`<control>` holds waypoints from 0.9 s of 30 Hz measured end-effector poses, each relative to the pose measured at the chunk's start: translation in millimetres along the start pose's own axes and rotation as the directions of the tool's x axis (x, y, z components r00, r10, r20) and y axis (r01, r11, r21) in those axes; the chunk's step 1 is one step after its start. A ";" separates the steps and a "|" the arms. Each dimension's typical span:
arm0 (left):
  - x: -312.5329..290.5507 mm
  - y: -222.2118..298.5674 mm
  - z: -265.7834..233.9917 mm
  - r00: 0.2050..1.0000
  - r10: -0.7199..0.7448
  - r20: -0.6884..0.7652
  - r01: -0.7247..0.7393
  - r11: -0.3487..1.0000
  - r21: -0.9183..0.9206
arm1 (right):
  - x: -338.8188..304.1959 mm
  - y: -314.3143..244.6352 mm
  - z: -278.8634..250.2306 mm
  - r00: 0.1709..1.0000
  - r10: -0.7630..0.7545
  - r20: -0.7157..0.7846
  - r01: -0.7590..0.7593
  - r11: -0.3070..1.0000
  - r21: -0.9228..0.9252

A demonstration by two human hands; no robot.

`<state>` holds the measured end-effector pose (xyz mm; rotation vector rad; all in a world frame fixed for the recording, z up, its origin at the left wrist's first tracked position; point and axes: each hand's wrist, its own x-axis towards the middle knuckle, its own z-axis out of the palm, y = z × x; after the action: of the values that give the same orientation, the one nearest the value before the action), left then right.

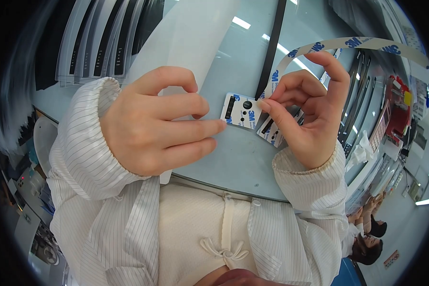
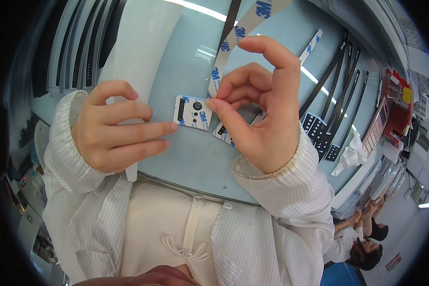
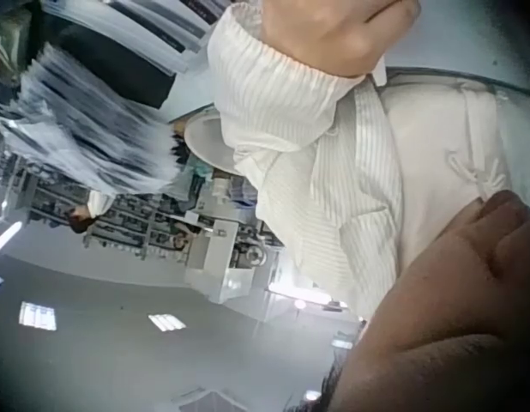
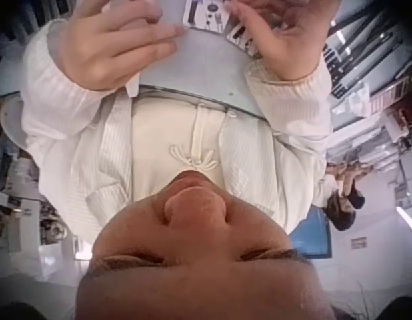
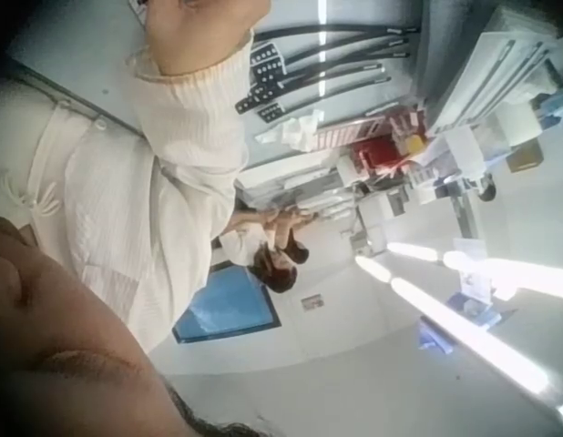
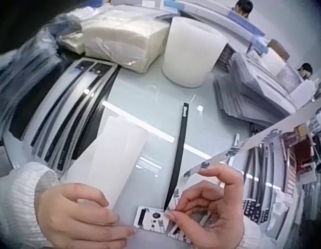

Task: Applying adhesive strips and labels to black electronic components on an assembly line.

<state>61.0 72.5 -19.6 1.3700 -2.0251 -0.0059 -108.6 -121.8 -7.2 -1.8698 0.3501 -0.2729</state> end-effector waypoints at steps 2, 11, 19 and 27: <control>0.1 1.4 1.6 1.000 -0.014 0.008 0.014 1.000 0.004 | -0.1 -1.8 0.3 1.000 0.020 -0.005 -0.020 1.000 0.005; 1.5 3.2 -1.4 0.995 -0.050 0.088 0.049 0.999 0.019 | -1.7 0.9 0.3 0.999 -0.031 -0.016 0.031 0.999 -0.042; 3.6 4.5 -2.7 0.993 -0.058 0.102 0.054 0.997 0.046 | -3.3 -3.8 2.9 0.998 -0.047 -0.045 0.043 0.996 -0.077; 2.2 5.6 -0.2 0.993 -0.052 0.102 0.042 0.994 0.101 | -3.6 -5.5 5.0 0.996 -0.064 -0.057 0.056 0.989 -0.136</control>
<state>56.0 73.2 -16.2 1.5072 -2.1034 0.0020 -109.6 -114.4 -3.6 -2.0102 0.3620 -0.3559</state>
